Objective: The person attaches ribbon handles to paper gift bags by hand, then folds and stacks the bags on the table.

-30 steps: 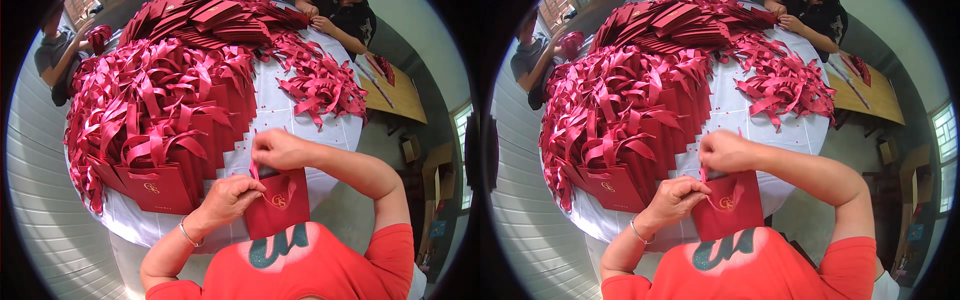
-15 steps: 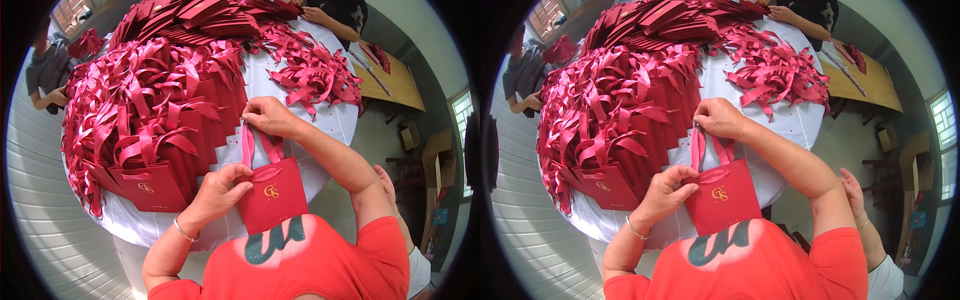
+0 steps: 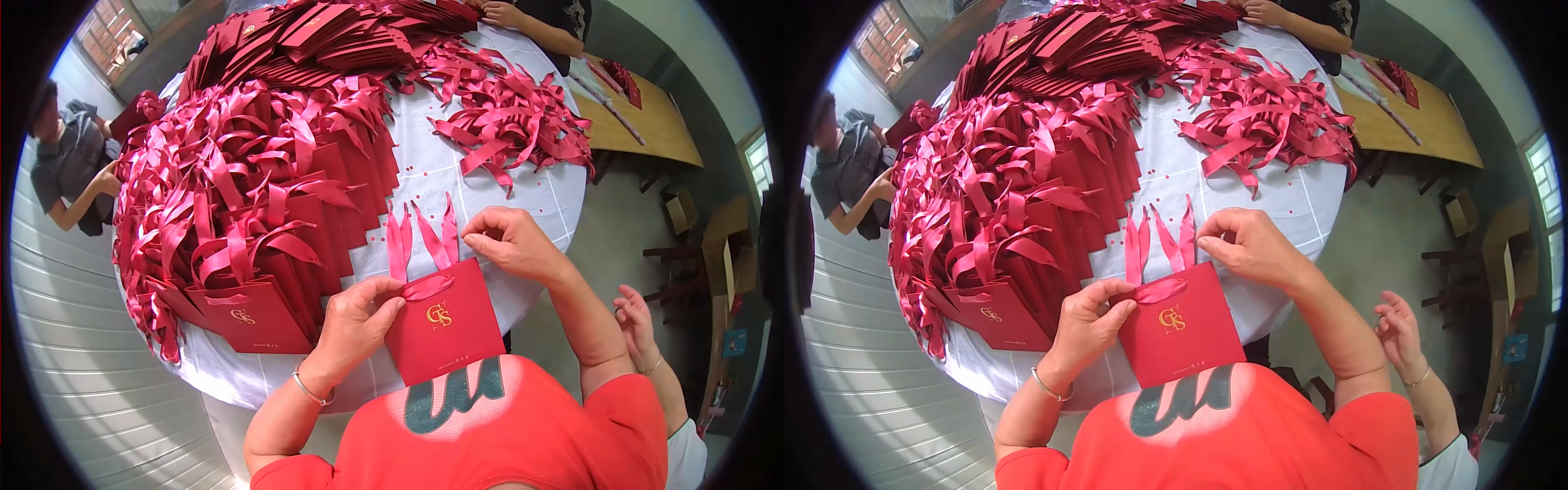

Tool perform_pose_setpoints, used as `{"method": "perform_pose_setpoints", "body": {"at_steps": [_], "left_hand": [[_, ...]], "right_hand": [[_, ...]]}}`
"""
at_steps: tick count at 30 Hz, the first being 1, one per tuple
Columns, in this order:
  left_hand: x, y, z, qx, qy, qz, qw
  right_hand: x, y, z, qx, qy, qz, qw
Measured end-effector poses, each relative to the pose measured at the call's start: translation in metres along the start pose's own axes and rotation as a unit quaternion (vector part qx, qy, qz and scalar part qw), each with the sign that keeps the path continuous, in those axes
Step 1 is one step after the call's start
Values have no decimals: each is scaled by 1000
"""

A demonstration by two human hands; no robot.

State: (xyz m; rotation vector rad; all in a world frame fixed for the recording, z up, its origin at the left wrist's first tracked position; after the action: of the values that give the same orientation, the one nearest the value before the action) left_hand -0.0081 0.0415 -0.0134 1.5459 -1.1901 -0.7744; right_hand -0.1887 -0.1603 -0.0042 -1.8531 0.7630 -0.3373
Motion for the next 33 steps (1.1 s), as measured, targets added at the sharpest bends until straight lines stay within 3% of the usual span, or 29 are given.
{"method": "perform_pose_setpoints", "body": {"at_steps": [2,4,9,12,15,17,19,21,23,25,28,33], "left_hand": [[1,3,2,3,-3,-15,1000],[0,8,1,130,25,83,988],[-6,10,1,164,40,45,985],[-8,13,0,263,49,75,961],[-4,12,0,244,25,60,968],[-3,13,0,219,-1,-3,976],[-3,13,-1,168,0,-38,985],[0,14,-3,117,0,-69,991],[2,16,-3,-19,-82,-177,981],[6,20,-2,-6,-91,-160,983],[11,11,-2,55,-134,-143,979],[10,2,3,-8,-124,-153,980]], "right_hand": [[-3,0,1,12,8,-7,1000],[-2,-1,1,-7,0,-13,1000],[-13,0,5,-13,4,7,1000],[-23,-3,6,-23,9,19,1000],[-30,-4,7,-13,-6,33,999],[-33,-4,9,-20,-13,17,1000],[-35,2,11,95,-27,94,991],[-38,13,13,167,-38,93,981],[-38,13,13,237,-49,94,966],[-40,10,13,224,-94,179,953],[-39,13,14,204,-123,175,955],[-36,9,11,170,-150,137,964]]}}
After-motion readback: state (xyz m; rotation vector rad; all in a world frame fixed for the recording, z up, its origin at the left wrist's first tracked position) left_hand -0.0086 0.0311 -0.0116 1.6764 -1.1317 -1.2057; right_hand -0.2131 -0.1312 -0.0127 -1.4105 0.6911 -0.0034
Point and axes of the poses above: each hand's wrist, its own x-axis towards the middle knuckle, its own z-axis out of the palm, y = z × x, the point moved 2 cm from there along x, towards the middle knuckle, and after that the axes turned 6 degrees about z, right-handed, at the moved point
